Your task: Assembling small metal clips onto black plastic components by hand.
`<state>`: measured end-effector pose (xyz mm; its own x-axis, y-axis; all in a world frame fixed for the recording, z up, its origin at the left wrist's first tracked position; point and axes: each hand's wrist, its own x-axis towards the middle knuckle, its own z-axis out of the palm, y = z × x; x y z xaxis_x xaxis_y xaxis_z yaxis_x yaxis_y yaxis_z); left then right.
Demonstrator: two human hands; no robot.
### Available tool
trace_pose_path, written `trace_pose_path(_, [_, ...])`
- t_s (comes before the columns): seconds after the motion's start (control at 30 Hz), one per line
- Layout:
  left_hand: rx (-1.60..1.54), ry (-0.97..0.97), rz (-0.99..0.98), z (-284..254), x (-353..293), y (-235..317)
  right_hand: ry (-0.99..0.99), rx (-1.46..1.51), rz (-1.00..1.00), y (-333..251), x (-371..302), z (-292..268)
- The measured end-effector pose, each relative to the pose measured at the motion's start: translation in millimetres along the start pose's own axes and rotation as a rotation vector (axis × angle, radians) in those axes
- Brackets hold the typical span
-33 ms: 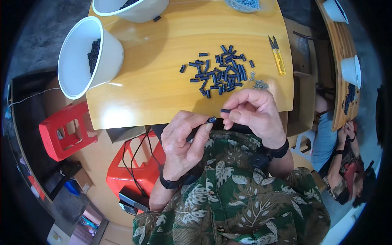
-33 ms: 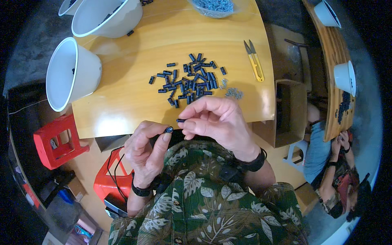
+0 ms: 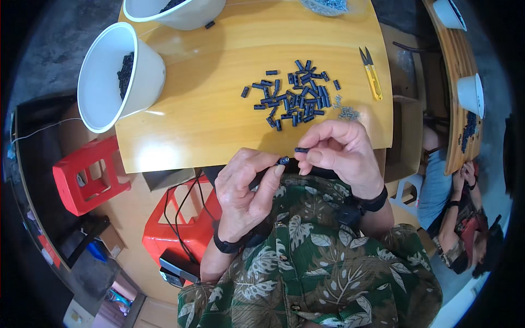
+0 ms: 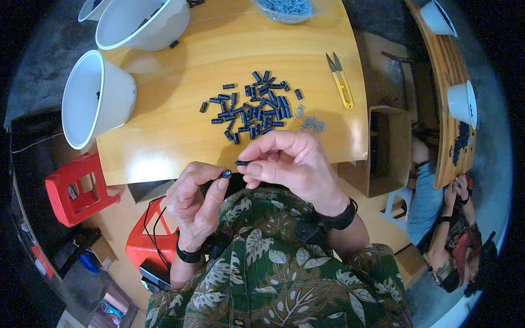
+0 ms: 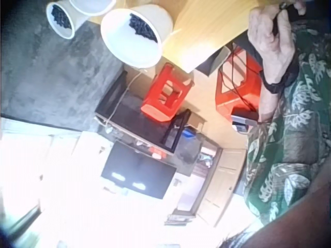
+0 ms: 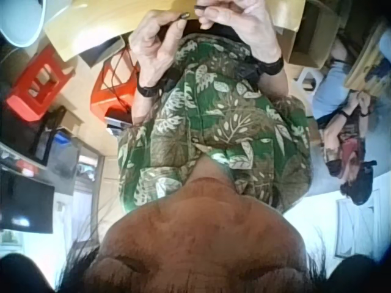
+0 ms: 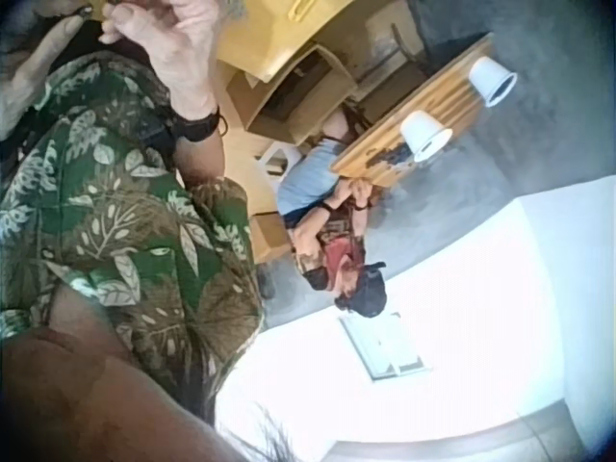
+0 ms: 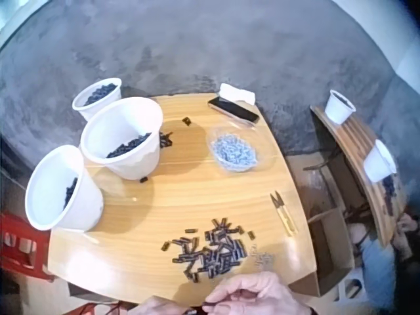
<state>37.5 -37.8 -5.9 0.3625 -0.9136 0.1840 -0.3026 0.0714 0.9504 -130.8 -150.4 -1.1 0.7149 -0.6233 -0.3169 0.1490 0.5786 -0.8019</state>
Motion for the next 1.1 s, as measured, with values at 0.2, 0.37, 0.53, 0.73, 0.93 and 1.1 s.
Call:
trace_pose_path(0.2, [-0.022,-0.022,0.053,-0.3,0.6,2.9,-0.044,0.037,0.029,-0.2,-6.2,-0.7])
trace_pose_path(0.37, [0.005,-0.052,0.104,-0.9,1.0,3.2,-0.05,0.099,0.079,-1.8,-8.0,-0.2])
trace_pose_path(0.53, [0.0,-0.049,0.103,-0.5,1.3,3.2,-0.047,0.094,0.11,-1.1,-8.5,0.9])
trace_pose_path(0.73, [0.017,-0.043,0.099,0.5,1.9,3.6,-0.062,0.095,0.134,-2.0,-7.4,2.8])
trace_pose_path(0.93, [0.09,-0.046,0.114,-0.3,3.0,7.3,-0.052,0.087,0.125,-3.0,-7.3,4.6])
trace_pose_path(1.1, [0.128,-0.037,0.134,0.8,2.1,6.3,-0.054,0.079,0.132,-2.2,-7.0,4.9])
